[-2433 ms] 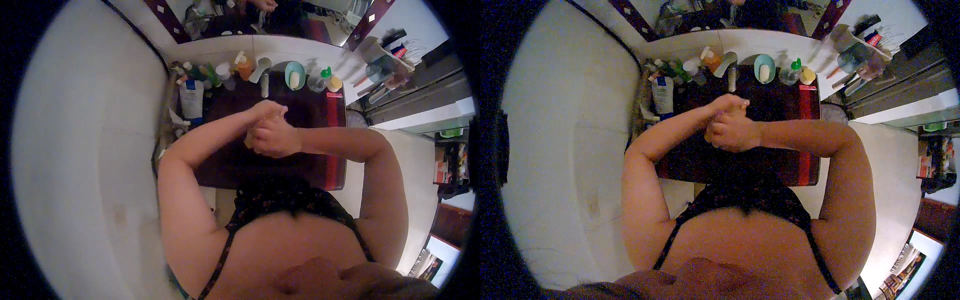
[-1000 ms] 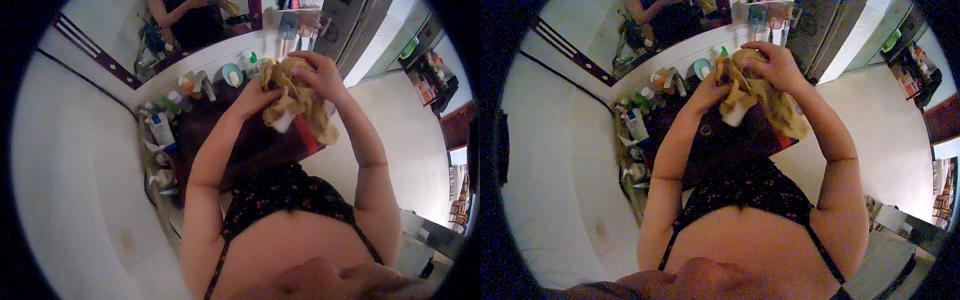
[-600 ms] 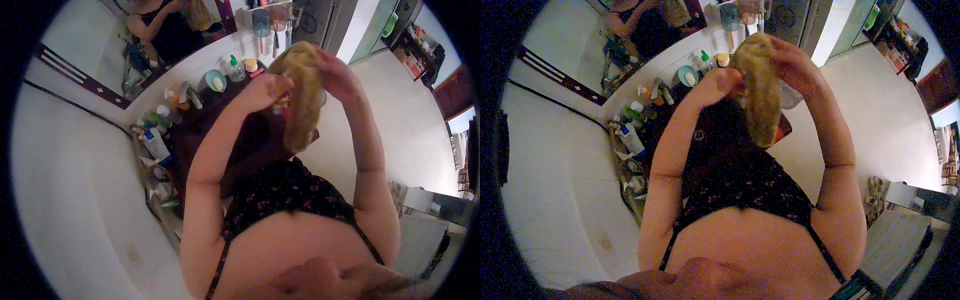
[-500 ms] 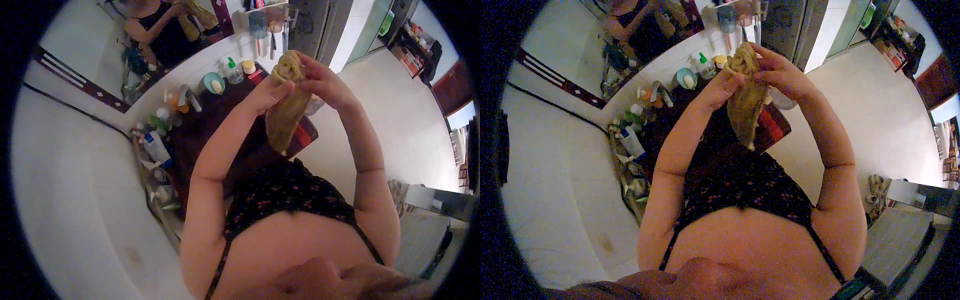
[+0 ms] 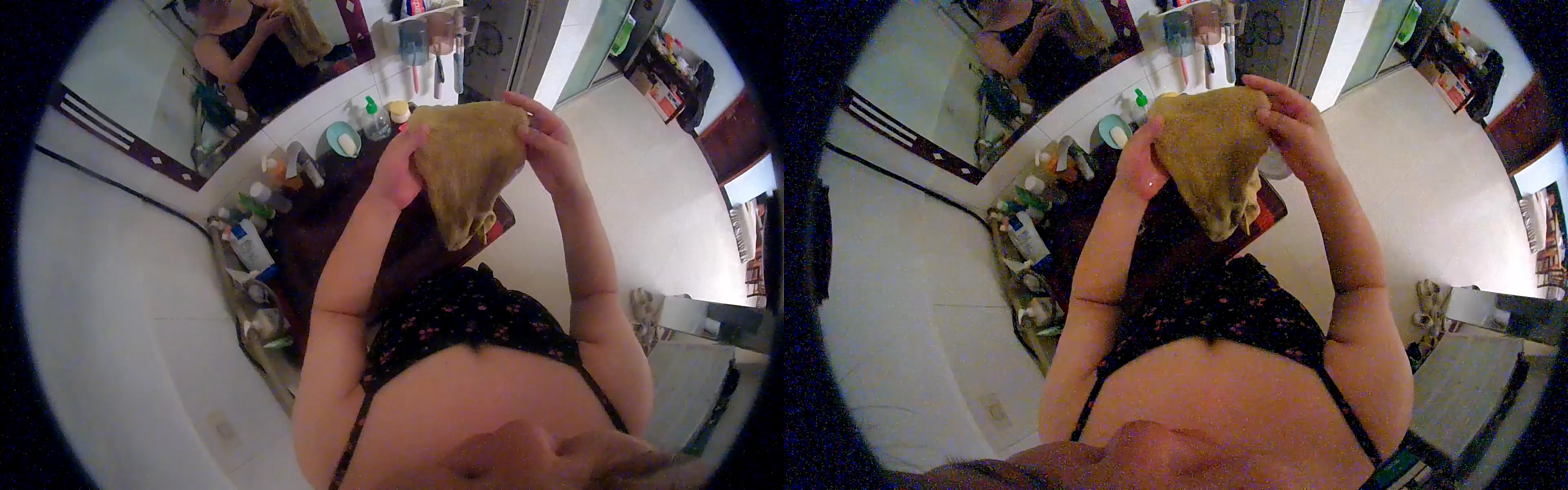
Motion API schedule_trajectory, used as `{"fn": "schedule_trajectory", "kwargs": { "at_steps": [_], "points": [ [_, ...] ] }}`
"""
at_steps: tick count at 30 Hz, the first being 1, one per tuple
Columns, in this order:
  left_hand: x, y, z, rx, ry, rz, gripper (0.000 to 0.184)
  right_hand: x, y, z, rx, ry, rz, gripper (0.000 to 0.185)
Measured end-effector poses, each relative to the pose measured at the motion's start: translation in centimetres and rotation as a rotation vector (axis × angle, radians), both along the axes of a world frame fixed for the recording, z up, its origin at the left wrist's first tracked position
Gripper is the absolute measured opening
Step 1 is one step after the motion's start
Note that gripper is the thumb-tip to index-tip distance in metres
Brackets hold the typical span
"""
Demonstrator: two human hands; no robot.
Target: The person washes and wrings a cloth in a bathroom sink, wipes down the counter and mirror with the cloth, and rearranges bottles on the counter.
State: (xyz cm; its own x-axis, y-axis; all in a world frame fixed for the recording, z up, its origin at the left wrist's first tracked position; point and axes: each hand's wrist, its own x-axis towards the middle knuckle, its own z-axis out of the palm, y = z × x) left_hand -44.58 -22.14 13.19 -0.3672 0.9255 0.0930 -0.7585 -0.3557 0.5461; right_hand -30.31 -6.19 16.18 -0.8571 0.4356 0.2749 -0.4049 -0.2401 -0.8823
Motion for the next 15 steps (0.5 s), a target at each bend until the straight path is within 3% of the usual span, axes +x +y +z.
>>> {"fn": "schedule_trajectory", "kwargs": {
  "at_steps": [1, 3, 5, 7, 9, 11, 12, 13, 15],
  "points": [
    [-0.2, -0.2, -0.1, -0.099, 0.136, 0.094, 0.035, 0.1, 0.5, -0.3, 0.0, -0.002, 0.002, 0.038],
    [-0.5, -0.9, -0.3, -0.202, 0.27, 0.187, 0.035, 0.5, 1.8, -0.9, 0.421, -0.174, -0.277, 0.032],
    [-0.9, -1.4, -0.4, -0.394, 0.855, 0.414, 0.031, 0.7, 1.8, -1.4, 0.528, -0.223, -0.343, 0.029],
    [-1.1, -1.9, 0.0, -0.448, 0.914, 0.512, 0.029, 1.0, 1.5, -1.5, 0.637, -0.275, -0.409, 0.027],
    [-1.5, -2.2, 0.8, -0.501, 0.975, 0.61, 0.026, 1.1, 1.3, -1.0, 0.962, -0.337, -0.594, 0.019],
    [-1.7, -2.4, 1.3, -0.457, 0.8, 0.546, 0.025, 1.2, 3.1, -0.9, 0.688, -0.272, -0.603, 0.018],
    [-1.7, -2.0, 0.8, -0.306, 0.7, 0.512, 0.025, 1.5, 4.3, -0.2, 0.56, -0.265, -0.437, 0.021],
    [-1.4, -1.5, 0.6, -0.311, 0.699, 0.512, 0.025, 0.8, 4.4, -0.7, 0.557, -0.268, -0.434, 0.021],
    [-0.1, -0.5, 1.0, -0.41, 1.318, 0.456, 0.028, -1.2, 2.7, -1.6, 0.842, -0.113, -0.199, 0.028]
  ]
}}
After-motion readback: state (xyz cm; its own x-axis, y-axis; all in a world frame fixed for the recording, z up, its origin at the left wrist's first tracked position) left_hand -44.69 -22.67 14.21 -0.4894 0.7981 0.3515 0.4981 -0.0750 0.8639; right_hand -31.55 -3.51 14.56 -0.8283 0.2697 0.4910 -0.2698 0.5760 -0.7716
